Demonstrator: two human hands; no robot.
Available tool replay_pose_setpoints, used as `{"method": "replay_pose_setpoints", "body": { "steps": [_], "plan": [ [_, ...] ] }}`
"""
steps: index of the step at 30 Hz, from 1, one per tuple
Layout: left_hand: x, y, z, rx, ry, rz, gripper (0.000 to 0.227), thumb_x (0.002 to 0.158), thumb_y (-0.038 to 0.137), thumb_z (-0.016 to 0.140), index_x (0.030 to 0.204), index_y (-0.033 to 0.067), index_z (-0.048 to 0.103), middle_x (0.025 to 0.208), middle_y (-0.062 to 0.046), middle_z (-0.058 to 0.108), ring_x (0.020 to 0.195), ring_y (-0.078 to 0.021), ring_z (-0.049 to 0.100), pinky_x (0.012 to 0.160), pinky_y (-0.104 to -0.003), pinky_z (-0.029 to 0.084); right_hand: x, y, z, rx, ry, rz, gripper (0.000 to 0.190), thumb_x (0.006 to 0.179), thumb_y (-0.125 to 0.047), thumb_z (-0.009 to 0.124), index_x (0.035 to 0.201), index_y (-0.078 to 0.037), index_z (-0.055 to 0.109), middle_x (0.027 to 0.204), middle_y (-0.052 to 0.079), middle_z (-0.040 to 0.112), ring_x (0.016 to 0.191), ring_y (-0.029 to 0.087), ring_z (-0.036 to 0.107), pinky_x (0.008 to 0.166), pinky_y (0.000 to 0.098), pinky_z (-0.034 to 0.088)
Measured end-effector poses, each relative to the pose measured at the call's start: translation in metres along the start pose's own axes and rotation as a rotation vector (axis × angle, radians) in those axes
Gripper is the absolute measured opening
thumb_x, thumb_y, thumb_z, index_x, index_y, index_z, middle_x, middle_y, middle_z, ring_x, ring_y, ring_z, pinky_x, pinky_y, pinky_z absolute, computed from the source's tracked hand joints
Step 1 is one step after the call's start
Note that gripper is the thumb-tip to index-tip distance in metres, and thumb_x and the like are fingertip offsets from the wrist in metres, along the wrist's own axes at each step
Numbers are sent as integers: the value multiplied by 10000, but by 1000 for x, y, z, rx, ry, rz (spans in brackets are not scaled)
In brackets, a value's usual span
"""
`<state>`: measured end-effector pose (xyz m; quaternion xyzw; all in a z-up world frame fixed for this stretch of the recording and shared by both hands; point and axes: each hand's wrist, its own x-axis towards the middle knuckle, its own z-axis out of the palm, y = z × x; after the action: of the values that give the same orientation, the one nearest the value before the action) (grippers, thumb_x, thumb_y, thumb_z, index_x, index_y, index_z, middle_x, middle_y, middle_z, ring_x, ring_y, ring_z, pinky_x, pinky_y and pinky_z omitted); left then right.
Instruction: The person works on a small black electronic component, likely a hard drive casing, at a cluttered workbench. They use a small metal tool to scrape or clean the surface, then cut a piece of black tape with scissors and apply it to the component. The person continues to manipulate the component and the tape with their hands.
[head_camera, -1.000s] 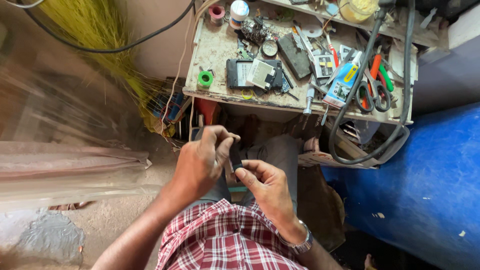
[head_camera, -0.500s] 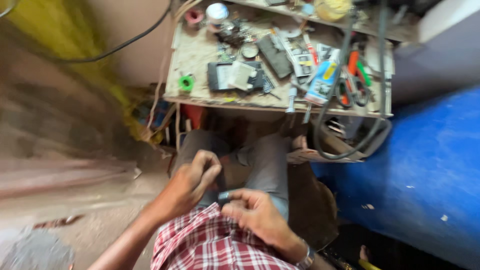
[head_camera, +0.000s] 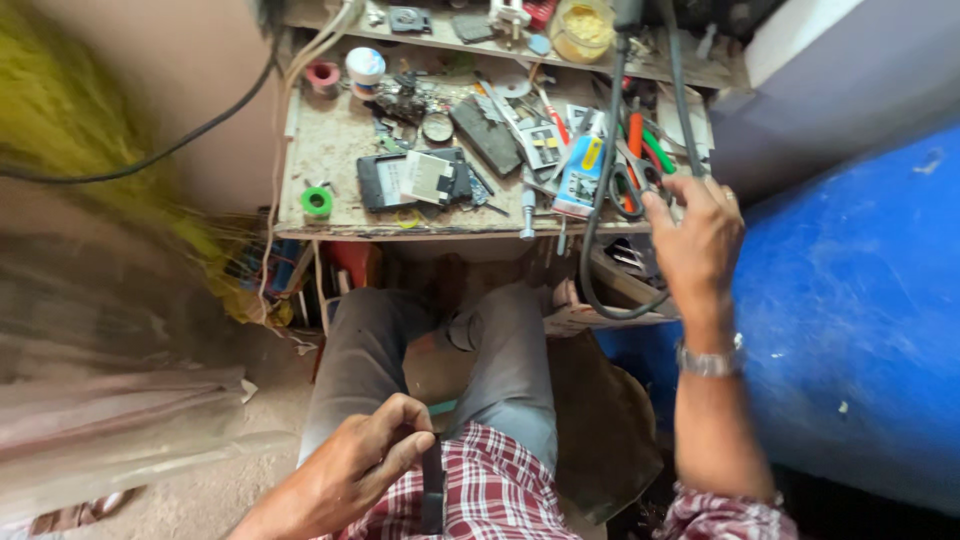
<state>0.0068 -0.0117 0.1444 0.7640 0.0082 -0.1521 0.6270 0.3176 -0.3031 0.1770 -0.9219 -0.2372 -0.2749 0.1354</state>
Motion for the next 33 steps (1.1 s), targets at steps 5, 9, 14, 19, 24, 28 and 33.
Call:
{"method": "replay_pose_setpoints", "body": {
  "steps": [5, 9, 14, 19, 24, 28, 33],
  "plan": [
    [-5, 6, -7, -34, -8, 1, 235, 1015, 281, 586, 1041, 47, 591, 698, -105, 644, 625, -187, 601, 599, -370, 482, 31, -2, 12, -49, -326, 79, 531, 775, -299, 888, 1212, -54, 711, 922, 114, 741, 857, 342, 700, 776, 483, 535],
    [-5, 0, -9, -35, -11, -1, 239, 1017, 282, 579, 1053, 46, 570, 706, -92, 628, 633, -172, 583, 596, -361, 477, 35, -9, 5, -73, -417, 246, 523, 796, -309, 878, 1240, -94, 706, 890, 90, 747, 799, 295, 717, 744, 445, 550],
    [-4, -3, -12, -92, -34, -46, 226, 1021, 268, 575, 1037, 42, 573, 701, -83, 616, 631, -159, 548, 583, -352, 459, 7, 5, -29, 410, -395, 514, 513, 850, -163, 810, 1321, -22, 665, 956, 69, 744, 848, 157, 718, 657, 292, 542],
    [-1, -6, -13, -69, -17, -7, 208, 1022, 245, 576, 1049, 39, 573, 679, -81, 584, 620, -161, 532, 578, -351, 445, -26, 18, -63, 883, -380, 528, 506, 944, -52, 695, 1427, 55, 586, 1103, 115, 714, 900, 152, 687, 702, 238, 516],
    [2, -7, -12, -95, -1, 23, 201, 1030, 239, 570, 1054, 40, 564, 714, -69, 612, 682, -142, 588, 625, -320, 505, -72, 18, -81, 1209, -768, 479, 652, 845, -72, 723, 1459, 41, 532, 1216, 117, 728, 964, 143, 687, 780, 239, 557],
    [0, -15, -11, -92, 19, 18, 211, 1028, 242, 572, 1069, 36, 555, 736, -67, 634, 690, -144, 613, 636, -319, 515, -113, 13, -69, 1194, -1338, 391, 756, 742, -37, 854, 1441, 23, 571, 1175, 80, 681, 970, 150, 622, 786, 255, 524],
    [-1, -13, -8, -98, -9, 6, 225, 1042, 257, 557, 1094, 39, 542, 765, -66, 655, 711, -142, 641, 643, -331, 522, -135, -13, -69, 894, -1690, 262, 890, 564, -53, 942, 1407, -102, 657, 1039, 37, 684, 866, 157, 634, 727, 314, 599]
  ]
}}
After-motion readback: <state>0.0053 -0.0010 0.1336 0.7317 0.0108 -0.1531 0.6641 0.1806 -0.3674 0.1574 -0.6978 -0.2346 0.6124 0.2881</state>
